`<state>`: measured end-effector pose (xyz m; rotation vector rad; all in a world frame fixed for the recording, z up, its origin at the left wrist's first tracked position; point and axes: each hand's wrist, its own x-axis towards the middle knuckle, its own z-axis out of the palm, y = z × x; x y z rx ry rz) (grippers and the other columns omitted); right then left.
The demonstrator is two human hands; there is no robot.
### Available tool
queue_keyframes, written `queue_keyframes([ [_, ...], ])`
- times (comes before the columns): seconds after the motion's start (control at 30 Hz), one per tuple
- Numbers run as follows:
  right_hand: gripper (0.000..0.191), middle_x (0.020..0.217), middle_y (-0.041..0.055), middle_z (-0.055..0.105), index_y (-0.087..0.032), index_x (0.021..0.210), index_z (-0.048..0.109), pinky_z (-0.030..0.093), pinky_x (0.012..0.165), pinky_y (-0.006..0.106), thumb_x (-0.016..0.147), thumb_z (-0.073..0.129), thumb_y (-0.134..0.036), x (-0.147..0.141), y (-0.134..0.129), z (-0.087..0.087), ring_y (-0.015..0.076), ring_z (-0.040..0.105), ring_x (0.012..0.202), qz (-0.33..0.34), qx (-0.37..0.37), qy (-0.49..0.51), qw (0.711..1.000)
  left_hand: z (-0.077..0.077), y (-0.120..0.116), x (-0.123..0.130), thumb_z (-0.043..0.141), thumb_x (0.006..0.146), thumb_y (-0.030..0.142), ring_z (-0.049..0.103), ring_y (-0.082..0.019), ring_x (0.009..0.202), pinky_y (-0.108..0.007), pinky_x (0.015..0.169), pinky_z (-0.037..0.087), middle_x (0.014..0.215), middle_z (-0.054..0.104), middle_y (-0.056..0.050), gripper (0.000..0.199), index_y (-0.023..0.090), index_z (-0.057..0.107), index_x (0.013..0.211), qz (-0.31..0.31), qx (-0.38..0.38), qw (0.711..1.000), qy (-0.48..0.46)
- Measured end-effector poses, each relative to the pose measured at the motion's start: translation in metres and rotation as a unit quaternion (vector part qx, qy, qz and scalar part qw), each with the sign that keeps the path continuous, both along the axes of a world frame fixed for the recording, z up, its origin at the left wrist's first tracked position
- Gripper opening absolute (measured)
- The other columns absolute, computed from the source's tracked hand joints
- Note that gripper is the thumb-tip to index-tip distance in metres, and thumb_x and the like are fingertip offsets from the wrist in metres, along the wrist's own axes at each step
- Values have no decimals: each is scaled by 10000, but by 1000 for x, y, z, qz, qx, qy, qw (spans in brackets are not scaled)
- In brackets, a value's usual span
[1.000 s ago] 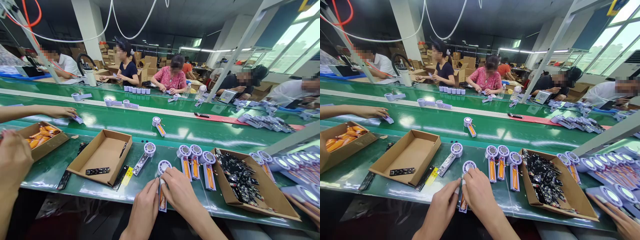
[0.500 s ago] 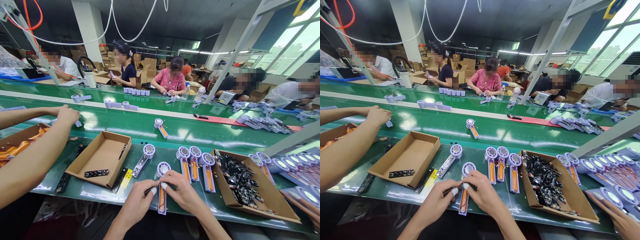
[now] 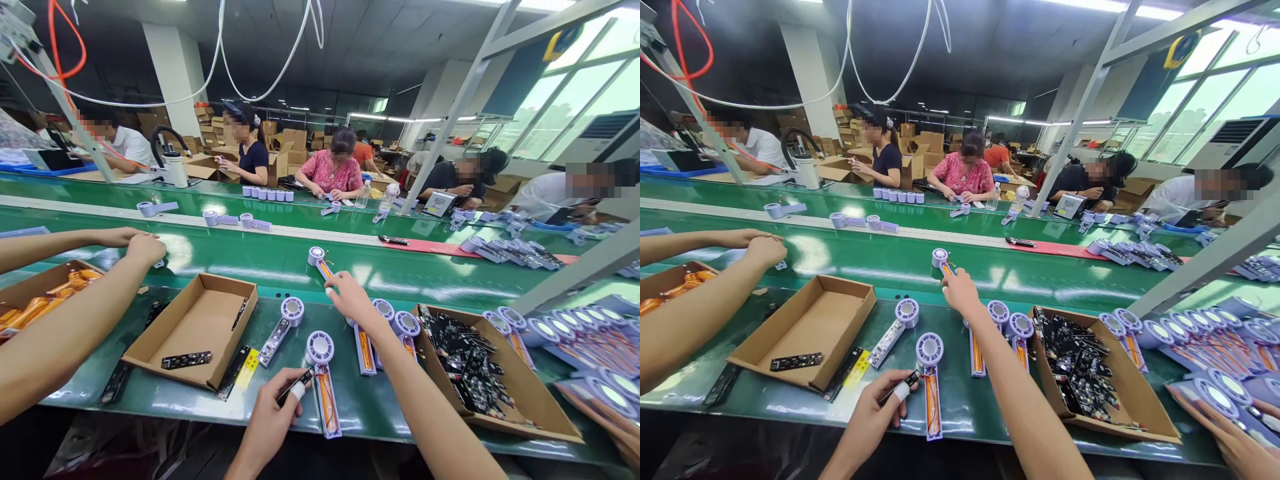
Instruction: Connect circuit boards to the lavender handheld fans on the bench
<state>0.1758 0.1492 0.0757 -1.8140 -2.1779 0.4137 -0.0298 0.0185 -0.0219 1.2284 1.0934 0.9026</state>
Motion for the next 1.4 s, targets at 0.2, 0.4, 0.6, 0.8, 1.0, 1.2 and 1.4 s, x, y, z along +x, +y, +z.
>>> queue_keyframes([
  [0.2, 313, 1186, 76, 600, -166, 1184, 575, 535, 846, 415, 927, 593, -345, -14, 69, -1, 206, 617, 1001, -70, -43, -68, 994, -11, 6, -6, 606, 859, 419, 568, -100, 576, -223, 507, 469, 921, 709, -67, 338, 180, 663, 1090, 1, -1, 999, -32],
  [0.4, 280, 1122, 67, 620, -161, 1130, 594, 540, 809, 379, 930, 587, -358, -18, 25, -19, 185, 626, 944, -98, -14, -109, 989, -8, 5, -3, 596, 861, 447, 558, -95, 554, -226, 514, 459, 904, 720, -74, 363, 168, 657, 1086, 3, -2, 1000, -27],
  [0.6, 129, 861, 87, 670, -149, 952, 660, 501, 708, 326, 899, 542, -150, -16, -56, -41, 193, 653, 789, -124, 29, -117, 985, 3, 7, -3, 654, 790, 498, 544, -98, 535, -223, 503, 454, 808, 702, -44, 413, 162, 658, 1029, 1, -32, 998, -55],
  [0.8, 305, 1048, 106, 674, -249, 1140, 636, 499, 699, 326, 938, 411, -206, -10, -137, -46, 222, 664, 861, -144, 75, 56, 985, 4, 0, 2, 606, 824, 499, 584, -131, 617, -247, 559, 476, 945, 706, -63, 379, 189, 625, 1042, 24, -32, 998, -49],
  [1.0, 452, 746, 1, 621, -239, 1250, 573, 461, 566, 278, 884, 543, -503, -31, -169, -62, 166, 576, 610, -116, -120, 457, 873, 12, -36, 20, 403, 920, 497, 630, -257, 1022, -346, 894, 492, 1066, 721, -77, 381, 272, 682, 1051, 92, 72, 988, 98],
  [1.2, 209, 885, 25, 650, -192, 1001, 652, 454, 799, 283, 818, 654, -292, -25, -150, -67, 183, 602, 871, -94, -144, 569, 804, 2, -18, 20, 453, 908, 410, 640, -248, 920, -371, 826, 498, 1054, 682, -95, 365, 198, 606, 1162, 0, 54, 986, 155],
  [1.4, 152, 727, -17, 600, -195, 898, 651, 394, 546, 211, 783, 636, -293, -18, -149, -62, 100, 494, 579, -93, -195, 666, 714, 22, 3, 23, 592, 834, 429, 598, -220, 749, -332, 715, 448, 819, 669, -45, 280, 179, 692, 911, -52, 58, 983, 163],
])
